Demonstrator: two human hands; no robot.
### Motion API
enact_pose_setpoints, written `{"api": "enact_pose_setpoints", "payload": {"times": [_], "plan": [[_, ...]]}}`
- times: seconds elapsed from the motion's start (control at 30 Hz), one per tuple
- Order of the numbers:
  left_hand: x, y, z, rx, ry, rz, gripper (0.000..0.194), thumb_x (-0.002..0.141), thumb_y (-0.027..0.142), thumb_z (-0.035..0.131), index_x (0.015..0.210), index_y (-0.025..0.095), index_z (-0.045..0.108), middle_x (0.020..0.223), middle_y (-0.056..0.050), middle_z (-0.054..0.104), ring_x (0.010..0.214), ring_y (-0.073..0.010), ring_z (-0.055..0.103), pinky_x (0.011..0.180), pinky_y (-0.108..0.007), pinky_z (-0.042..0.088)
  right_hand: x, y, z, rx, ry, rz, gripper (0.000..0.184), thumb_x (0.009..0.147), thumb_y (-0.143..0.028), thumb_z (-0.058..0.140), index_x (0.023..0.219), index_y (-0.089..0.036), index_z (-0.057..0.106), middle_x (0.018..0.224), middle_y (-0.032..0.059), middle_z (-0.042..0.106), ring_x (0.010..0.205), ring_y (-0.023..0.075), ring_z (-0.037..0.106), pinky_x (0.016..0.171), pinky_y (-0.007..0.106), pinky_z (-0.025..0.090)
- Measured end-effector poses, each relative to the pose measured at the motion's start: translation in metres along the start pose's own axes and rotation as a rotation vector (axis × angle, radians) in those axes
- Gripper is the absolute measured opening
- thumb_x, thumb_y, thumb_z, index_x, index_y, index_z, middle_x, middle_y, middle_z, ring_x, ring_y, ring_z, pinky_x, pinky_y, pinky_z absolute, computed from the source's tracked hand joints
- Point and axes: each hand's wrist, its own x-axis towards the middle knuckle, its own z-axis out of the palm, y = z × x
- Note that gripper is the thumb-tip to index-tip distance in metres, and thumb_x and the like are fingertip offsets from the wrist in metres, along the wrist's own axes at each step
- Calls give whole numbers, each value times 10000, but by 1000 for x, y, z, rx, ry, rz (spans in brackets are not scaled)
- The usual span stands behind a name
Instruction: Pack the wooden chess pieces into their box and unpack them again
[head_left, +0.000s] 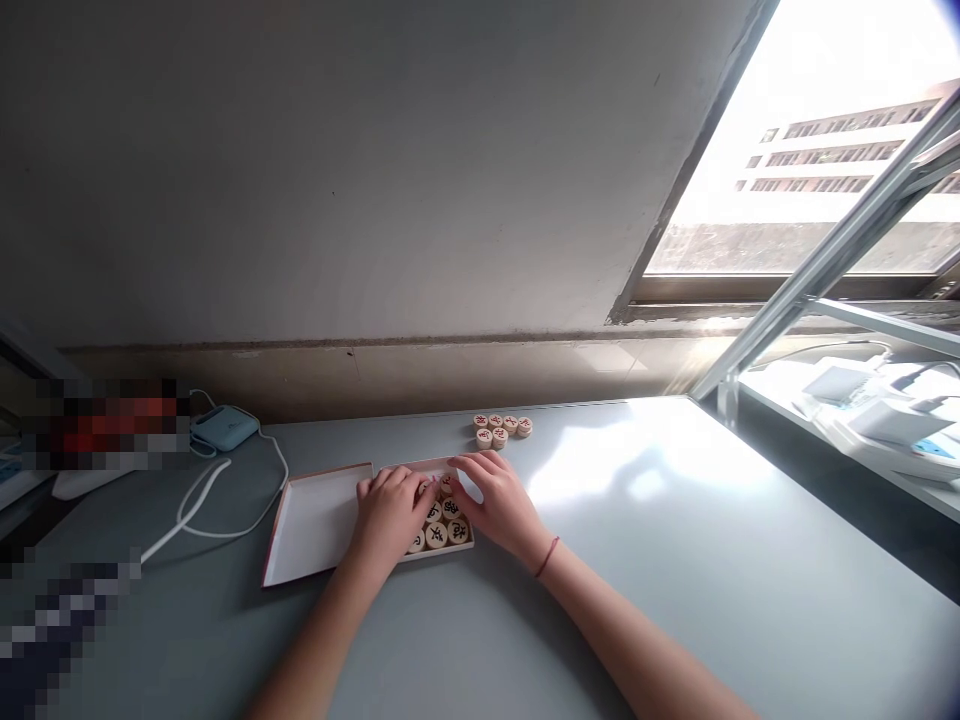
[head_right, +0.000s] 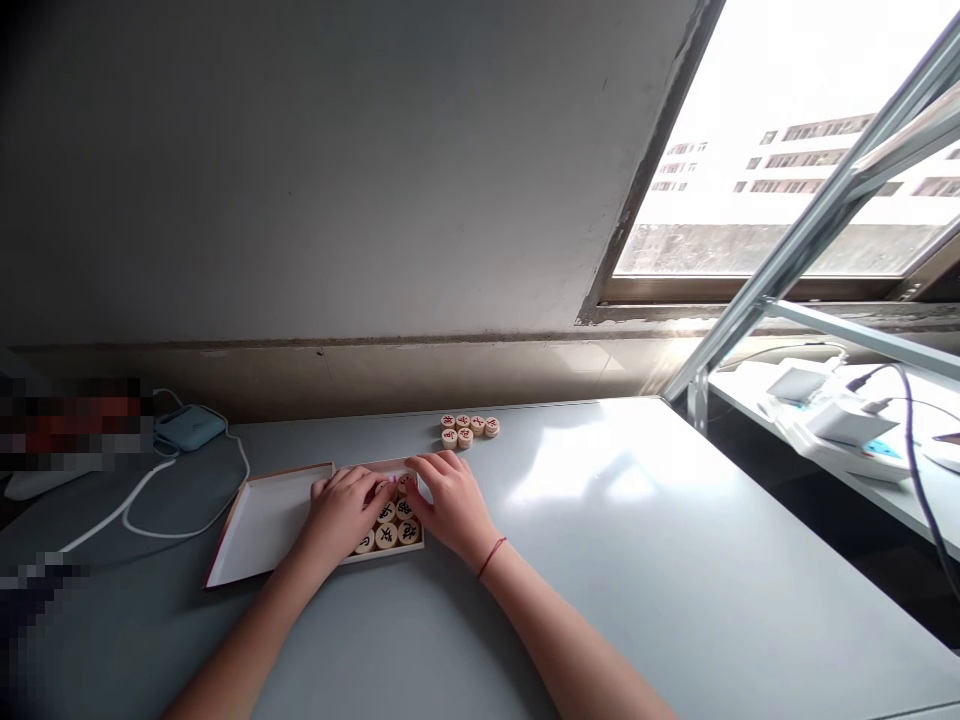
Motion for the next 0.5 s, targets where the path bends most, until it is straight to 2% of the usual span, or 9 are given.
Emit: {"api": "enact_pose_setpoints", "payload": {"times": [0.17, 0.23, 0.37, 0.43, 0.5], "plan": [[1, 1, -1, -54, 12, -19, 195, 901, 346, 490, 836, 237, 638, 942, -22, 714, 963, -223, 611, 827, -355, 363, 0, 1, 1, 18, -54, -28, 151, 887, -197, 516, 913, -235, 660, 961, 42, 703, 877, 199, 565, 780, 345, 466], [2, 1, -3, -109, 46, -23, 160, 890, 325, 494, 855, 235, 622, 923, -20, 712, 941, -214, 617, 829, -349, 378, 0, 1, 0, 28, -34, -33, 151, 886, -201, 514, 937, -227, 654, 963, 53, 700, 874, 202, 569, 778, 347, 464], [2, 8, -12, -439, 67, -31, 192, 878, 393, 490, 926, 236, 589, 843, -6, 701, 810, -172, 644, 761, -290, 452, 0, -6, -4, 73, 58, -94, 231, 860, -217, 559, 1089, -210, 590, 1055, 76, 675, 927, 204, 585, 796, 340, 468], [1, 13, -17, -610, 33, -44, 251, 868, 468, 488, 914, 237, 576, 807, 8, 695, 759, -156, 648, 711, -262, 482, 1, -11, -5, 94, 86, -126, 235, 857, -189, 551, 1090, -215, 573, 1042, 65, 679, 917, 190, 593, 786, 323, 471], [1, 17, -20, -681, 4, -50, 284, 864, 501, 481, 905, 239, 580, 802, 15, 697, 761, -153, 654, 704, -255, 499, 2, -12, -6, 98, 99, -142, 213, 860, -172, 532, 1063, -223, 573, 1003, 55, 689, 891, 180, 601, 771, 314, 472]]}}
